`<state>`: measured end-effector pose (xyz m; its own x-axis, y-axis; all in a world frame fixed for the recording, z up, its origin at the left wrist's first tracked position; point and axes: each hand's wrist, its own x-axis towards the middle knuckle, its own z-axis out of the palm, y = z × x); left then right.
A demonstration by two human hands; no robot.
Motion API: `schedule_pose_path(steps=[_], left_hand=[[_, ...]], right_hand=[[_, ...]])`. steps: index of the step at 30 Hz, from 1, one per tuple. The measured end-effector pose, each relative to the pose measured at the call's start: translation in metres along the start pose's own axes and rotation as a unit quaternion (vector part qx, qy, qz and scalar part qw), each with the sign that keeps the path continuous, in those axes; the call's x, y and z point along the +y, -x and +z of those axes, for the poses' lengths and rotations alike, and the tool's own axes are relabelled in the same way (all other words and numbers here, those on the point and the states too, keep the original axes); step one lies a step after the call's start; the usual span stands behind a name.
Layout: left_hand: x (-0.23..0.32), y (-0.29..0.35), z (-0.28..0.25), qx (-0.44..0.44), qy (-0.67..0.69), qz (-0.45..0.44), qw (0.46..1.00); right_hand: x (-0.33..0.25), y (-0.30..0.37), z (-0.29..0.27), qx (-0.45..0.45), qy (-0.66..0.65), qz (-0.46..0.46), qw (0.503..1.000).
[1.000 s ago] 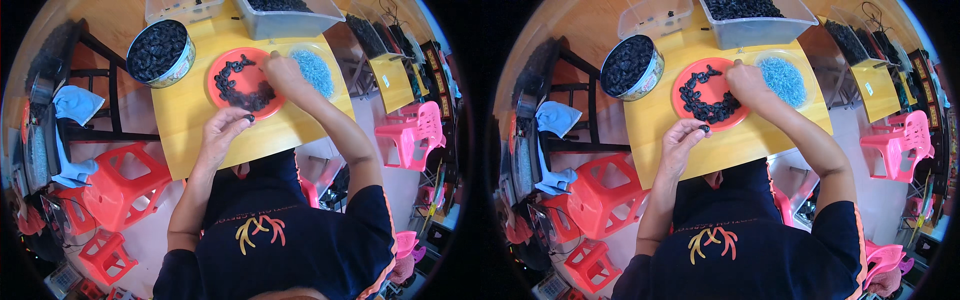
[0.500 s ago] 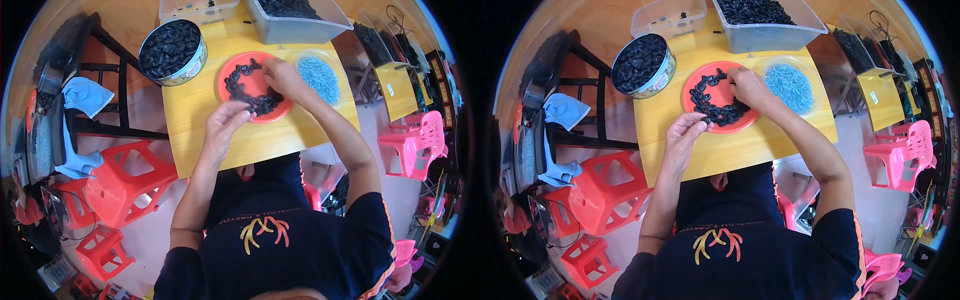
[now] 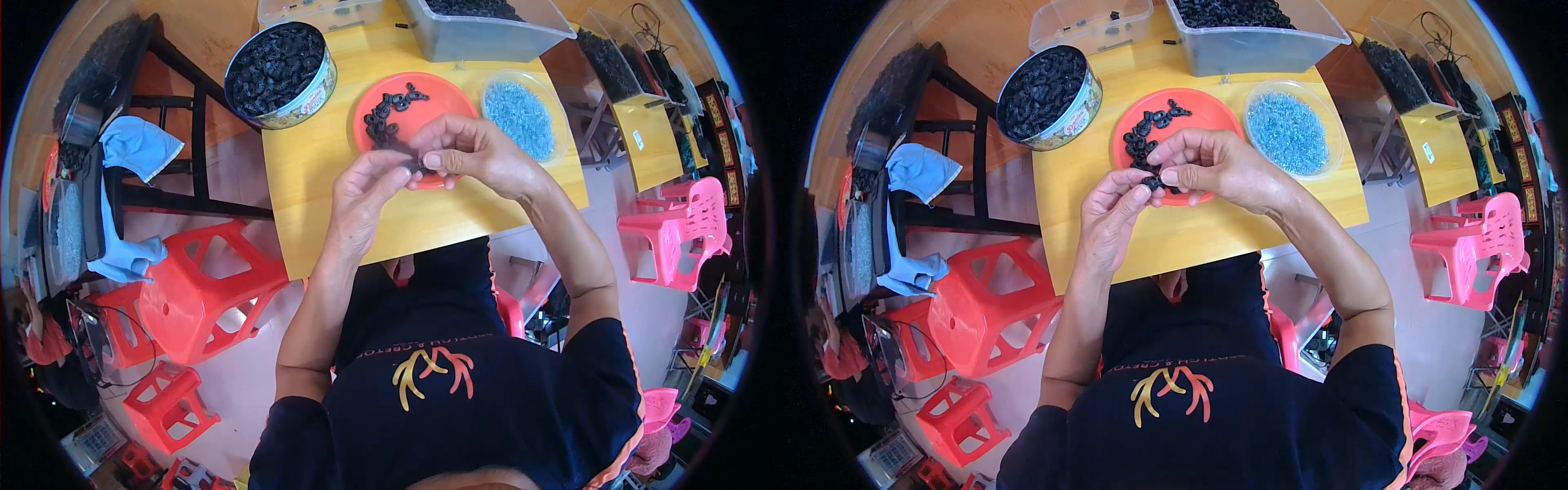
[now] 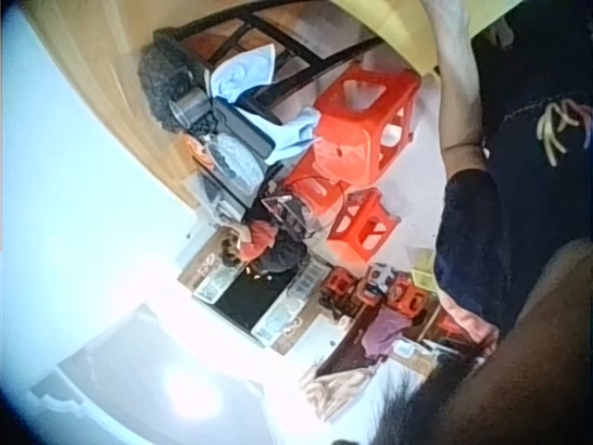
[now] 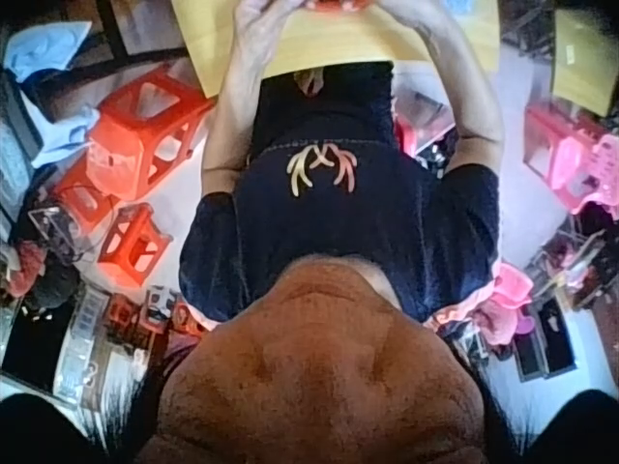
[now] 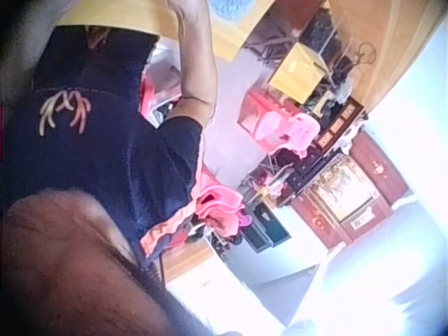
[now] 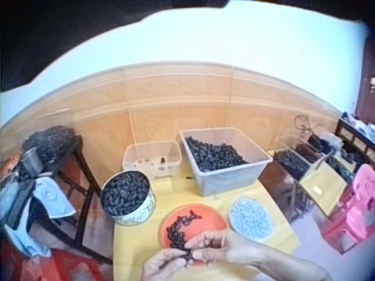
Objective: Assembling small black components with tiny blue parts at a workbench.
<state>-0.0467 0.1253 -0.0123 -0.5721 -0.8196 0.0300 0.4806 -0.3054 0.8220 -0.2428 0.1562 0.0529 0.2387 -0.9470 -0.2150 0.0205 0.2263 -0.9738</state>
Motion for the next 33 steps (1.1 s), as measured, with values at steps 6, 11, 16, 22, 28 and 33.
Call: schedule_pose_path(steps=[6, 11, 16, 22, 28, 33], left_hand=[[-0.002, 0.003, 0.001, 0.003, -0.03, 0.01, 1.0], [-0.003, 0.007, 0.002, 0.034, -0.097, 0.015, 0.995], [-0.004, 0.007, 0.002, 0.051, -0.099, 0.021, 0.994], [-0.002, 0.009, -0.001, 0.043, -0.103, 0.016, 0.994], [-0.008, 0.018, -0.004, 0.026, -0.112, -0.008, 0.993], [-0.018, 0.027, -0.006, 0.006, -0.168, 0.013, 0.986]], right_hand=[[0.002, 0.003, 0.002, 0.008, 0.046, -0.017, 0.999], [-0.001, 0.007, 0.017, 0.049, 0.127, -0.068, 0.988], [-0.004, 0.009, 0.029, 0.111, 0.302, -0.119, 0.939], [0.012, 0.002, 0.013, 0.032, 0.03, -0.039, 0.998], [0.015, 0.01, 0.007, 0.027, 0.078, 0.06, 0.995], [0.032, 0.021, 0.01, 0.018, 0.012, 0.068, 0.997]])
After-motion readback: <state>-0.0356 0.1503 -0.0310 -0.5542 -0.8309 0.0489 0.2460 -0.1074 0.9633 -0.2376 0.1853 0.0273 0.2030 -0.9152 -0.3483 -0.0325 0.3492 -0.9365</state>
